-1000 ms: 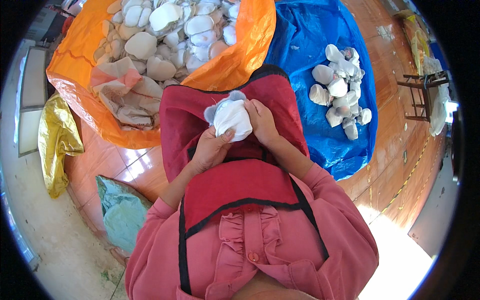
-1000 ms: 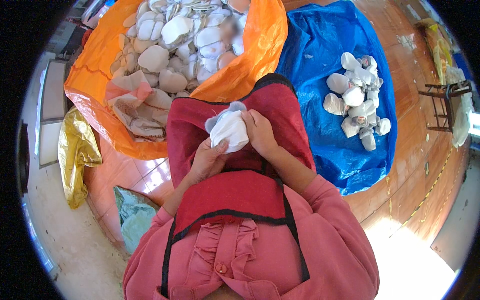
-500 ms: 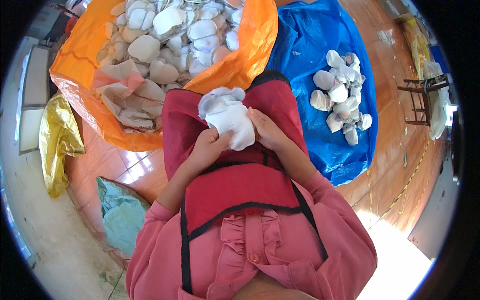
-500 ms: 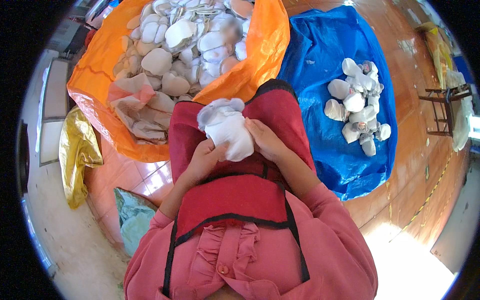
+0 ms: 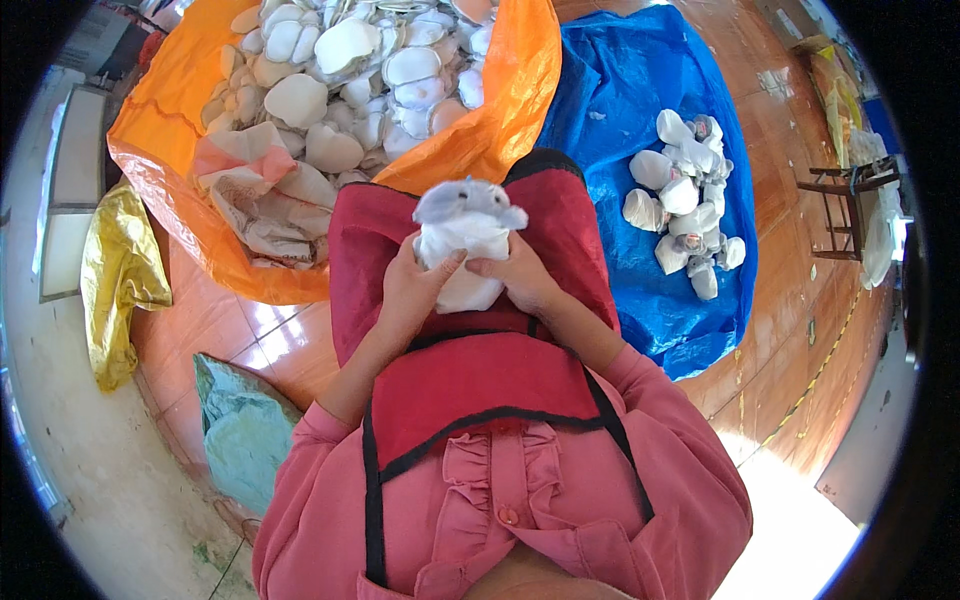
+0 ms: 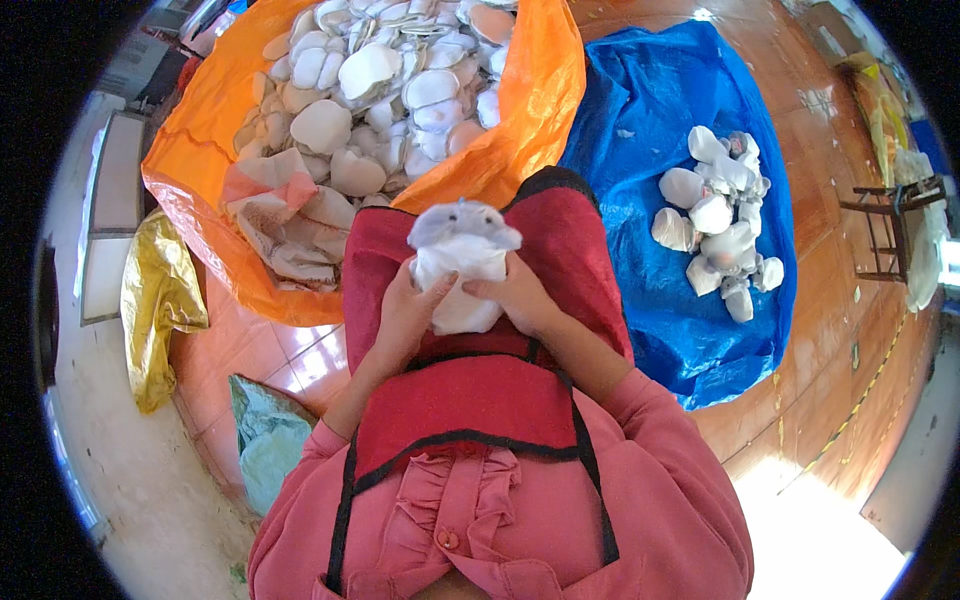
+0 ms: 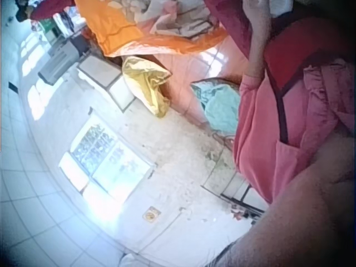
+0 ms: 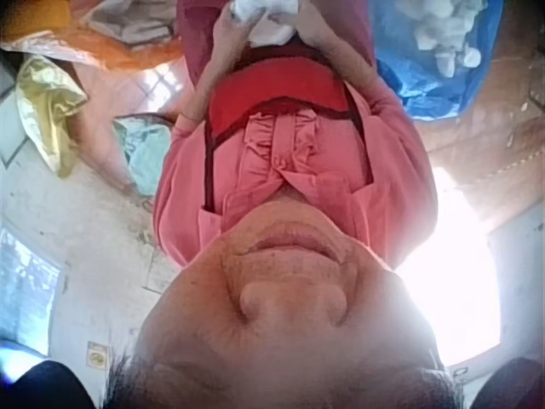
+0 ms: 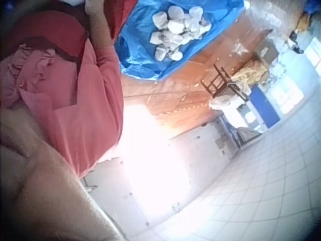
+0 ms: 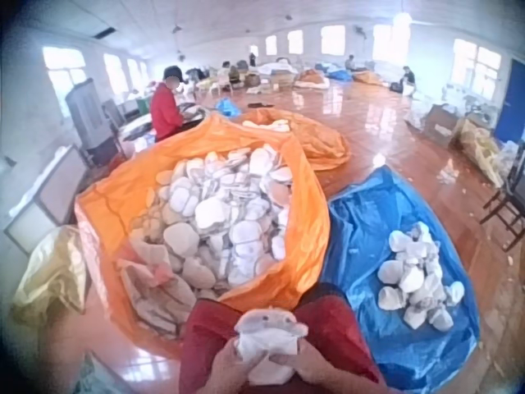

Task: The person takes white socks from a large orange bag and stuffs them with white material, then places the stuffed socks onto a blue tarp. The person repeats this process continuously.

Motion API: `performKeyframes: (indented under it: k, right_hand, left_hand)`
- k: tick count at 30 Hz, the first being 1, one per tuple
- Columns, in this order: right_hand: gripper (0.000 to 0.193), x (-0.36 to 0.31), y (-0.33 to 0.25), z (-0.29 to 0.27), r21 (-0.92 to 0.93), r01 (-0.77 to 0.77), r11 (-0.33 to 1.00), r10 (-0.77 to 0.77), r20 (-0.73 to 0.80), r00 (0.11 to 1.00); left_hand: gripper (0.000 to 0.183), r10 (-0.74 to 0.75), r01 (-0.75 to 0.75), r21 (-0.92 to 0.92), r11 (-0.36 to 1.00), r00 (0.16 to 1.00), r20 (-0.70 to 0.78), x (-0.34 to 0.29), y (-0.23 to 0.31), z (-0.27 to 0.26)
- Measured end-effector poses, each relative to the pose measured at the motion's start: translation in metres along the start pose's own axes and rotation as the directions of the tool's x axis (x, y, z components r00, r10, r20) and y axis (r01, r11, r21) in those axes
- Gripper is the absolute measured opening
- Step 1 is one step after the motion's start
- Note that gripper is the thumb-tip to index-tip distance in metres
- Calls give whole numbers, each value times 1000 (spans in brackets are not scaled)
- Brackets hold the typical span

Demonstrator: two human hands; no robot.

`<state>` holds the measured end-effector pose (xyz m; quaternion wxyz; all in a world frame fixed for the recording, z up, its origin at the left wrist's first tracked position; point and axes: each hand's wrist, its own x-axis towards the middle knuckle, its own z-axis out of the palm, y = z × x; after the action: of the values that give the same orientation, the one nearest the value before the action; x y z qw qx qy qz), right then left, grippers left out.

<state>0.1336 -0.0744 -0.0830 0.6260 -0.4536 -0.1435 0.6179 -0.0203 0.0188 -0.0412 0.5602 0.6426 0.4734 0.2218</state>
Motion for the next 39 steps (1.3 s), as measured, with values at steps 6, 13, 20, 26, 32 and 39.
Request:
performKeyframes:
  k: [6, 13, 20, 26, 32, 39]
  right_hand:
    - [56, -8, 4, -6, -25, -54, 998, 56, 59, 997]
    - [58, -6, 4, -10, 66, -28, 997, 18, 156, 988]
    - [58, -9, -22, -17, 476, -146, 867, -1, 296, 955]
    - [75, -11, -21, -16, 395, 64, 916, -94, 58, 994]
    - [74, -17, -34, -26, 154, 125, 980, -137, 69, 988]
    - [80, -23, -48, -22, -74, 130, 989, -113, 204, 972]
  left_hand:
    - [33, -266, 424, -599, 679, 903, 338, 3, -13, 1]
    - [35, -45, 129, -471, 873, 982, 185, -3, -10, -3]
    - [40, 834, -743, 484, 463, 550, 45, 0, 10, -19]
    - [41, 765, -835, 481, 267, 487, 420, -5, 22, -13]
    - [73, 634, -658, 452, 602, 738, 232, -2, 20, -13]
    - [77, 465, -689, 493, 532, 723, 510, 3, 52, 7]
